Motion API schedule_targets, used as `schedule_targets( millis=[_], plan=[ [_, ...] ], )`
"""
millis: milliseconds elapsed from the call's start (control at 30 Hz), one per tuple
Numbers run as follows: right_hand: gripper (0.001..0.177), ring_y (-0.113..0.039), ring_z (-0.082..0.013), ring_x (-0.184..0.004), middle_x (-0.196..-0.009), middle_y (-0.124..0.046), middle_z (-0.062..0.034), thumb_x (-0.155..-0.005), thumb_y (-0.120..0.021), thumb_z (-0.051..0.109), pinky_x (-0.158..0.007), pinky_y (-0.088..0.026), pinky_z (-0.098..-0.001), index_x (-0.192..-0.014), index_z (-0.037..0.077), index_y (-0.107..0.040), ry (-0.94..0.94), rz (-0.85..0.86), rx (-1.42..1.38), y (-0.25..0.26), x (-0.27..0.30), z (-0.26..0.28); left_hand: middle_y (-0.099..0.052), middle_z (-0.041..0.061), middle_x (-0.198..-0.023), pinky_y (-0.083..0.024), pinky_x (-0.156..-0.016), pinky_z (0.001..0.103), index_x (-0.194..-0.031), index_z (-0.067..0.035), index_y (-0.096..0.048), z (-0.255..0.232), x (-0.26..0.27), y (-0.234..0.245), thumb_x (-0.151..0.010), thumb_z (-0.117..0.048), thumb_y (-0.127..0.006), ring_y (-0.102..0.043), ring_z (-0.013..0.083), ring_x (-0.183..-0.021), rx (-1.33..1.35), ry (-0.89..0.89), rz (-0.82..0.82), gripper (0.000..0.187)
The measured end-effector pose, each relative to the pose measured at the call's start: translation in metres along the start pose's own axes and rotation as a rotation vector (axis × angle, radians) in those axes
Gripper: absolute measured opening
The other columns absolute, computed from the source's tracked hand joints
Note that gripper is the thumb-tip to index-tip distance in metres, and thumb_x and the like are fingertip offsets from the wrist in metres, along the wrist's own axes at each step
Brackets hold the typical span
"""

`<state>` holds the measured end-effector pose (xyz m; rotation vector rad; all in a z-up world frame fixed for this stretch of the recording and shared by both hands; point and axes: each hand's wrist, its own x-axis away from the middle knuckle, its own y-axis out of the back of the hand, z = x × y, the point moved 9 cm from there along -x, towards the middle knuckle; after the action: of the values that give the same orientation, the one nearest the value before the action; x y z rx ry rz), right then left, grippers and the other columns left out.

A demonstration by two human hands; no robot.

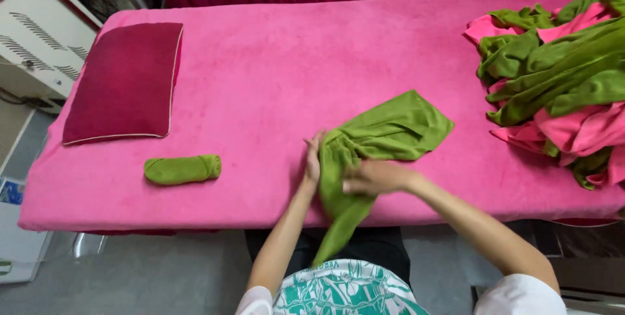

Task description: Folding and rolling a green towel into a decorative shape on a massage table.

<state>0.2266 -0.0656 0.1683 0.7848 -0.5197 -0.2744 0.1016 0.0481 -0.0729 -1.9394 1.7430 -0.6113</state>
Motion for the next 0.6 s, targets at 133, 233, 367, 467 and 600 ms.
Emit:
schedule_targets(
  millis=[133,233,367,467,600],
  plan=[
    [0.037,-0.073,-0.0402,-0.110,-0.113,-0.078,-0.0163,-0.109,-0.055,0.038,-0.098,-0.056,-0.0494,-0.127,0.013,-0.075,0.043,0.280,0.052,-0.090,-0.018,-0.050,-0.063,0.033,-0.134,-0.058,-0.097,0.053,-0.156,-0.005,-0.043,-0.064,0.012,0.016,-0.102,-0.086,-0.025,-0.068,0.0447,-0.121,-0.435,0.165,-0.049,0.099],
    [0.045,-0.075,-0.0394,-0.093,-0.090,-0.077,-0.0239,-0.105,-0.057,0.041,-0.086,-0.054,-0.0497,-0.099,0.000,-0.076,-0.148,0.065,-0.054,-0.046,-0.024,-0.109,-0.069,0.020,-0.128,-0.066,-0.085,0.039,-0.139,-0.009,-0.063,-0.099,0.004,0.008,-0.097,-0.063,-0.071,-0.070,0.0328,-0.120,-0.860,0.097,-0.120,0.069],
    [0.025,-0.073,-0.0416,-0.096,-0.095,-0.076,-0.0189,-0.091,-0.069,0.026,-0.083,-0.055,-0.0532,-0.107,0.009,-0.077,-0.349,-0.927,0.359,0.048,0.020,-0.286,-0.064,0.015,-0.128,-0.058,-0.100,0.046,-0.137,-0.012,-0.066,-0.079,-0.023,-0.082,-0.089,-0.038,-0.081,-0.069,0.0352,-0.119,-1.312,-0.427,0.112,0.056],
    [0.044,-0.066,-0.0483,-0.106,-0.107,-0.067,-0.0270,-0.093,-0.072,0.030,-0.087,-0.053,-0.0589,-0.126,0.002,-0.069,-0.685,-1.164,0.363,0.069,0.074,-0.366,-0.068,0.015,-0.125,-0.055,-0.104,0.048,-0.132,-0.010,-0.069,-0.040,-0.023,-0.180,-0.095,-0.025,-0.073,-0.068,0.0357,-0.122,-1.475,-0.678,0.415,0.040],
    [0.041,-0.069,-0.0523,-0.105,-0.100,-0.072,-0.0311,-0.089,-0.083,0.021,-0.084,-0.055,-0.0588,-0.119,-0.006,-0.072,-0.792,-1.126,-0.050,0.052,0.106,-0.403,-0.065,0.017,-0.138,-0.055,-0.106,0.053,-0.147,-0.015,-0.058,0.045,-0.036,-0.258,-0.102,-0.044,-0.062,-0.064,0.0361,-0.133,-1.630,-0.557,0.750,0.054]
  ],
)
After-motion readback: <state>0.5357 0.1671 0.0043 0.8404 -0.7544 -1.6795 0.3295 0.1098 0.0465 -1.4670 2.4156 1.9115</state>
